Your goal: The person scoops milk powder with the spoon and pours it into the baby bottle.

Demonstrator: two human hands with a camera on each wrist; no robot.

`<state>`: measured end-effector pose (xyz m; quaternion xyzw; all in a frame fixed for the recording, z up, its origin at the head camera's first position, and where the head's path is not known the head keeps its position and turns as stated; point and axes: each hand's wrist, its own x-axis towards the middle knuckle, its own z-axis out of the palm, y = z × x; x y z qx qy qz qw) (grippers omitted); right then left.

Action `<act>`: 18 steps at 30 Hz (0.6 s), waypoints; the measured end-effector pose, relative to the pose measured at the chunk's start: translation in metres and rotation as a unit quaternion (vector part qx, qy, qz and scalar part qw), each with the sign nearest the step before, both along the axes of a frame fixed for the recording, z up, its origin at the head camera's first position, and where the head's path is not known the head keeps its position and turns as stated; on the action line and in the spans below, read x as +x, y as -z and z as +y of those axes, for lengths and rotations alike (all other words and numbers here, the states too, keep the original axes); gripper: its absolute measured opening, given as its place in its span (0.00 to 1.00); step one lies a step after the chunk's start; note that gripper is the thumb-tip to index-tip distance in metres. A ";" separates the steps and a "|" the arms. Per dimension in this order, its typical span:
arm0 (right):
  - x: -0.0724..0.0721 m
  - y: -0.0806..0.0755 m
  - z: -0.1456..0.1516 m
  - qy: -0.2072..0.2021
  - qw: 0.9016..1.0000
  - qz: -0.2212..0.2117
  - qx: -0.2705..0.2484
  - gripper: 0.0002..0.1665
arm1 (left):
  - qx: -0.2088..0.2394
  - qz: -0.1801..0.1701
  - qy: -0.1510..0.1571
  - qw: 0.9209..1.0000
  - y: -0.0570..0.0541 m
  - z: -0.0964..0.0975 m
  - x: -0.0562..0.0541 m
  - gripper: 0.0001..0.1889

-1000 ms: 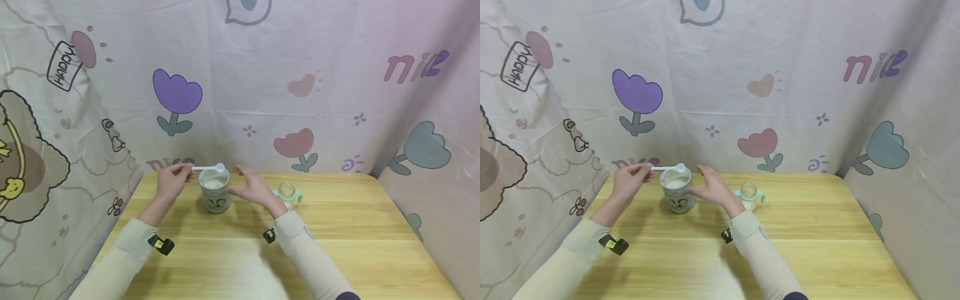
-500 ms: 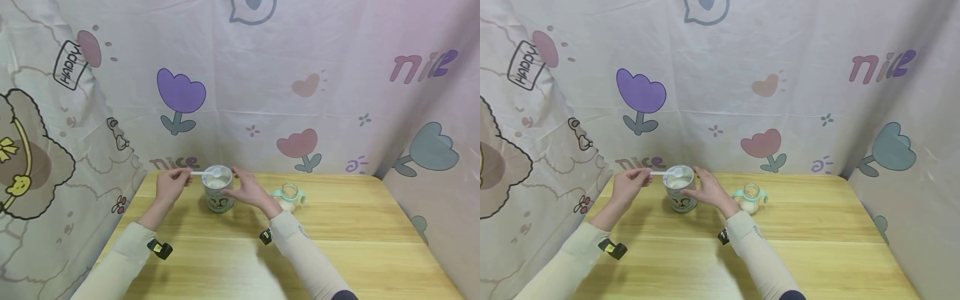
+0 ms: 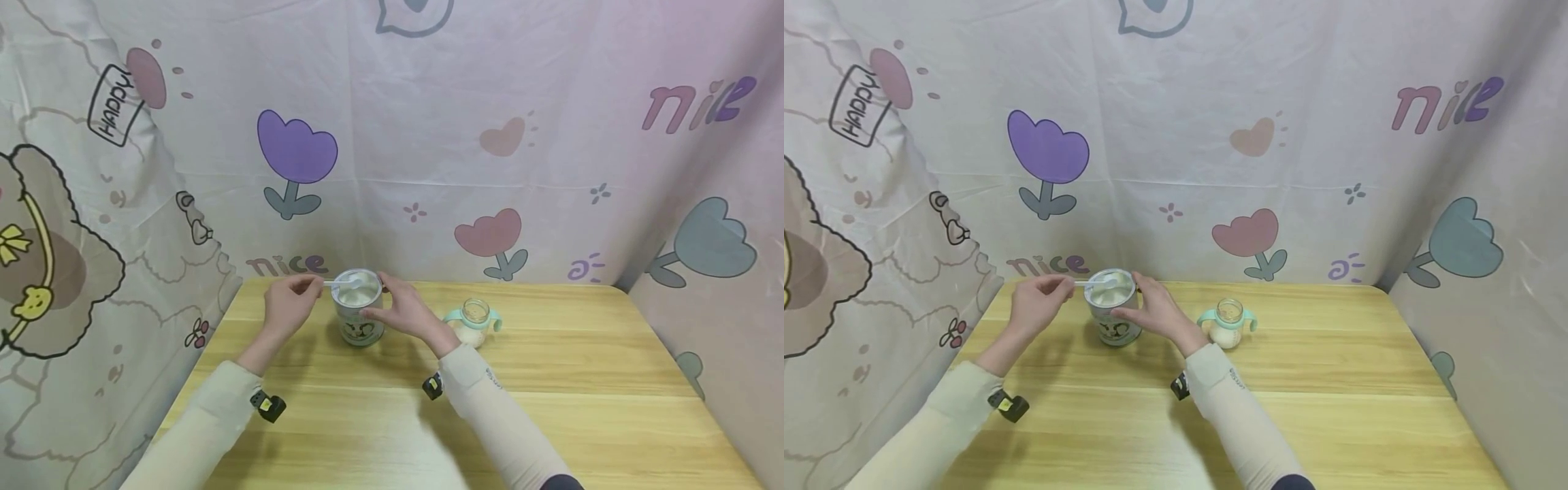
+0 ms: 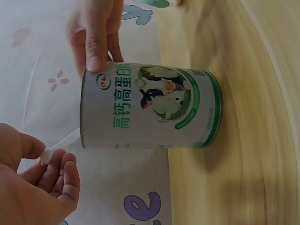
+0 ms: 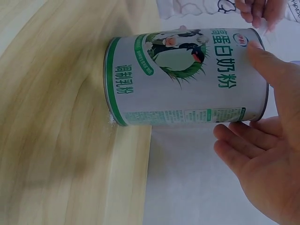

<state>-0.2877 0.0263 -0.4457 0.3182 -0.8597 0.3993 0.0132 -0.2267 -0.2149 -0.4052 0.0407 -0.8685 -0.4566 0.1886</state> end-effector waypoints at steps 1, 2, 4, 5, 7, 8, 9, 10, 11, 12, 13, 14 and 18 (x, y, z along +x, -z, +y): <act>0.000 0.000 0.000 -0.002 1.000 0.002 -0.001 0.46 | -0.012 0.007 0.004 1.000 0.001 0.001 0.000 0.13; 0.000 -0.001 0.000 -0.003 1.000 0.005 -0.001 0.46 | -0.024 0.013 0.007 1.000 0.001 0.002 -0.001 0.13; 0.001 -0.001 0.000 -0.005 1.000 0.007 -0.001 0.46 | -0.039 0.022 0.014 0.999 0.003 0.004 -0.002 0.12; 0.001 -0.001 0.000 -0.006 1.000 0.009 0.000 0.46 | -0.045 0.026 0.019 0.998 0.004 0.005 -0.002 0.12; 0.001 -0.001 0.000 -0.008 1.000 0.008 -0.001 0.47 | -0.056 0.033 0.028 0.997 0.005 0.007 -0.003 0.11; 0.001 -0.001 0.000 -0.009 1.000 0.008 -0.003 0.47 | -0.063 0.036 0.034 0.997 0.006 0.008 -0.003 0.11; 0.001 -0.001 0.000 -0.010 1.000 0.008 -0.004 0.47 | -0.069 0.039 0.040 0.996 0.006 0.009 -0.004 0.11; 0.001 -0.001 0.000 -0.012 1.000 0.007 -0.007 0.46 | -0.074 0.042 0.046 0.995 0.006 0.010 -0.004 0.11; 0.000 -0.001 0.001 -0.014 1.000 0.008 -0.009 0.46 | -0.080 0.044 0.049 0.995 0.007 0.010 -0.005 0.11; 0.000 -0.001 0.001 -0.016 1.000 0.010 -0.011 0.46 | -0.085 0.047 0.053 0.994 0.007 0.011 -0.005 0.11; 0.000 0.000 0.001 -0.018 1.000 0.010 -0.012 0.46 | -0.089 0.051 0.057 0.993 0.007 0.012 -0.006 0.11; 0.000 0.000 0.001 -0.019 1.000 0.011 -0.012 0.45 | -0.093 0.053 0.061 0.992 0.007 0.012 -0.007 0.10; -0.001 0.000 0.001 -0.019 1.000 0.010 -0.008 0.45 | -0.104 0.071 0.075 0.989 0.007 0.015 -0.008 0.09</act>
